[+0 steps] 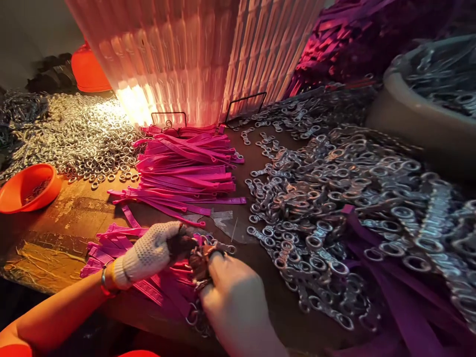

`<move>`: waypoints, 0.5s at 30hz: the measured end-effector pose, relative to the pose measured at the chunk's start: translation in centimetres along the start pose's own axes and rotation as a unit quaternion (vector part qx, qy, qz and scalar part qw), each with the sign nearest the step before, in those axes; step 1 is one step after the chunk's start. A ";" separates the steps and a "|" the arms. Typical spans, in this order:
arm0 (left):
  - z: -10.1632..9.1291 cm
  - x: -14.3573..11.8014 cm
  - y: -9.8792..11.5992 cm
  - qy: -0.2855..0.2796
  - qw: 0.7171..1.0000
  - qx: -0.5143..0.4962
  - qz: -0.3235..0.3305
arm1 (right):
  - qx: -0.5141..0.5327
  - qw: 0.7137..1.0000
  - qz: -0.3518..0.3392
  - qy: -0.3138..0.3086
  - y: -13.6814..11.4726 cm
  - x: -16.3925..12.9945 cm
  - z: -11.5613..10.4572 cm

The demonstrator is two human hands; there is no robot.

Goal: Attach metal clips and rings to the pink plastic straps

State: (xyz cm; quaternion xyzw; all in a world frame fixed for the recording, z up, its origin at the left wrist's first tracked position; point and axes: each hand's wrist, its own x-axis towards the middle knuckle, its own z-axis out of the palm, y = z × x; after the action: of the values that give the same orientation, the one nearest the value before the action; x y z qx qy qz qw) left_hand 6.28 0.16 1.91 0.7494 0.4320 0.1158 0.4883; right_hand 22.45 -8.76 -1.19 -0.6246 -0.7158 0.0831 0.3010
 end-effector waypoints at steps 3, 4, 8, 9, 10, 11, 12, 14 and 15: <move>0.2 2.9 -0.3 0.022 0.971 0.235 0.026 | 0.026 0.998 0.039 0.052 1.6 0.1 -0.8; 0.5 3.7 -0.5 0.023 0.964 0.264 0.012 | 0.036 0.996 0.053 0.057 1.9 0.1 -0.9; 1.5 5.3 -1.2 0.018 0.953 0.300 -0.031 | 0.055 0.995 0.042 0.065 2.4 -0.1 -0.5; 1.4 5.1 -1.3 0.014 0.951 0.306 -0.032 | 0.062 0.995 0.030 0.070 2.3 -0.1 -0.4; 1.2 4.7 -1.3 0.015 0.952 0.305 -0.024 | 0.071 0.994 0.019 0.075 2.2 0.0 -0.3; 0.9 4.0 -1.3 0.020 0.959 0.284 -0.011 | 0.081 0.994 0.013 0.076 1.9 0.0 -0.2; 0.5 3.2 -1.2 0.026 0.971 0.237 0.002 | 0.091 0.993 0.009 0.070 1.6 0.2 -0.2; -0.4 1.1 -1.1 0.032 0.997 0.070 -0.007 | 0.103 0.994 -0.005 0.047 0.8 0.5 -0.1; -0.8 -0.1 -1.0 0.030 0.999 -0.029 -0.030 | 0.105 0.994 -0.016 0.031 0.3 0.7 -0.1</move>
State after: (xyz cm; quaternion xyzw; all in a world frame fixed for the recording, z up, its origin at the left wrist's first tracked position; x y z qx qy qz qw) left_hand 5.23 0.80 1.51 0.7179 0.4650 0.1356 0.5000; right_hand 22.77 -8.06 -1.04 -0.5804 -0.7033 0.1332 0.3883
